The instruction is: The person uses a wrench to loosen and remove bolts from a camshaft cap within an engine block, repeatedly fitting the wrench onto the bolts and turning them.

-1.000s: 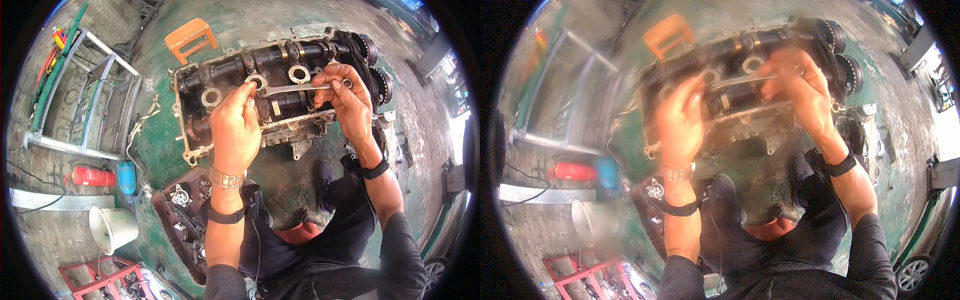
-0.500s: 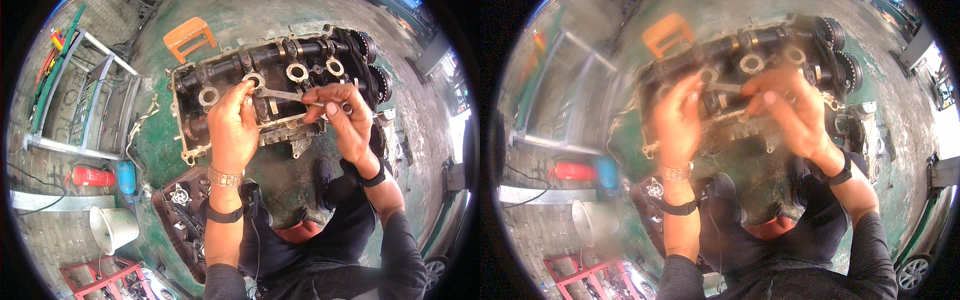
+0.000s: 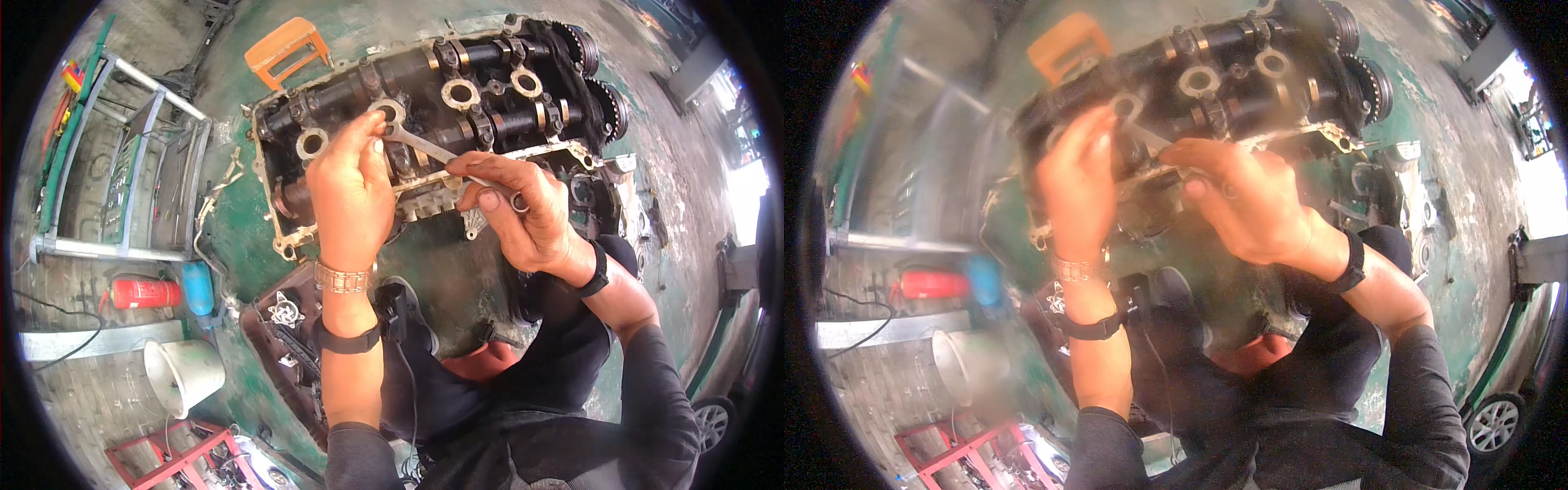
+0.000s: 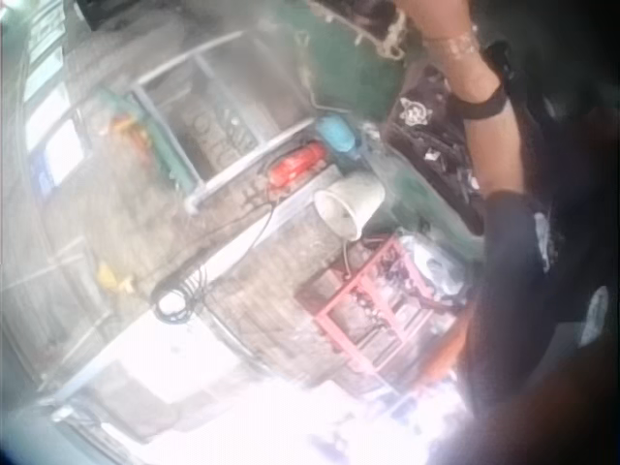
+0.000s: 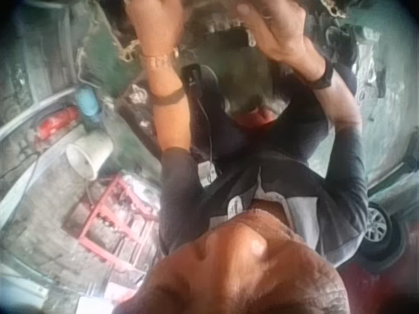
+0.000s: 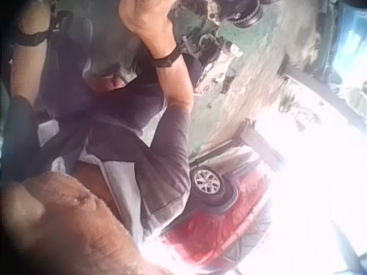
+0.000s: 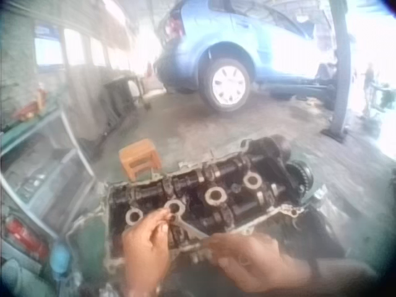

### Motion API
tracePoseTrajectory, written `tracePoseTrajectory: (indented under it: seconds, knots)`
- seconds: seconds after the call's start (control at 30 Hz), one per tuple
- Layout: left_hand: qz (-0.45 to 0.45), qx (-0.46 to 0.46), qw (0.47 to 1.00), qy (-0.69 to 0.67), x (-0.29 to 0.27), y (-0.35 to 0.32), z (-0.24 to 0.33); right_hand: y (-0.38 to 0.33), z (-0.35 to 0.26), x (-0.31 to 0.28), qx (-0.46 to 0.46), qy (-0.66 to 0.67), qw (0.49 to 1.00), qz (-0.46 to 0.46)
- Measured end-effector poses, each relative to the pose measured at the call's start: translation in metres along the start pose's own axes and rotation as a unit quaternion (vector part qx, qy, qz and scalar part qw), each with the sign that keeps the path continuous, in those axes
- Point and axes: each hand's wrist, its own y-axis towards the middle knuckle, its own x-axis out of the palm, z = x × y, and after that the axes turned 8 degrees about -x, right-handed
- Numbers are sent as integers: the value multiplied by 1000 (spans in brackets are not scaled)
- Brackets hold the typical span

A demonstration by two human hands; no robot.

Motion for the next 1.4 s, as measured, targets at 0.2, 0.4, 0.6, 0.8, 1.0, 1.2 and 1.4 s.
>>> tracePoseTrajectory:
  seconds: [0.2, 0.4, 0.6, 0.8, 1.0, 1.2, 1.4]
  knots:
    - [-1, 17, 1000, 9, -1, 4, -1, 4, -1, 4, -30, 23, 999, 3]
    - [-5, 7, 1000, -14, -1, 2, -1, 5, -6, 14, -97, 27, 994, -30]
    - [-2, 21, 1000, 0, -1, 3, -1, 7, -12, 15, -74, 28, 996, -28]
    - [-1, 24, 1000, 6, -2, 3, 0, 5, -11, 23, -118, 7, 992, -50]
    - [-19, 12, 999, -24, -3, 4, -9, 9, -22, 36, -114, 19, 990, -80]
    - [36, 0, 997, -69, -13, 4, 3, 15, -23, 41, -117, -5, 991, -71]
    - [96, -49, 989, -96, -32, 8, -5, 19, -27, 49, -115, -52, 987, -98]
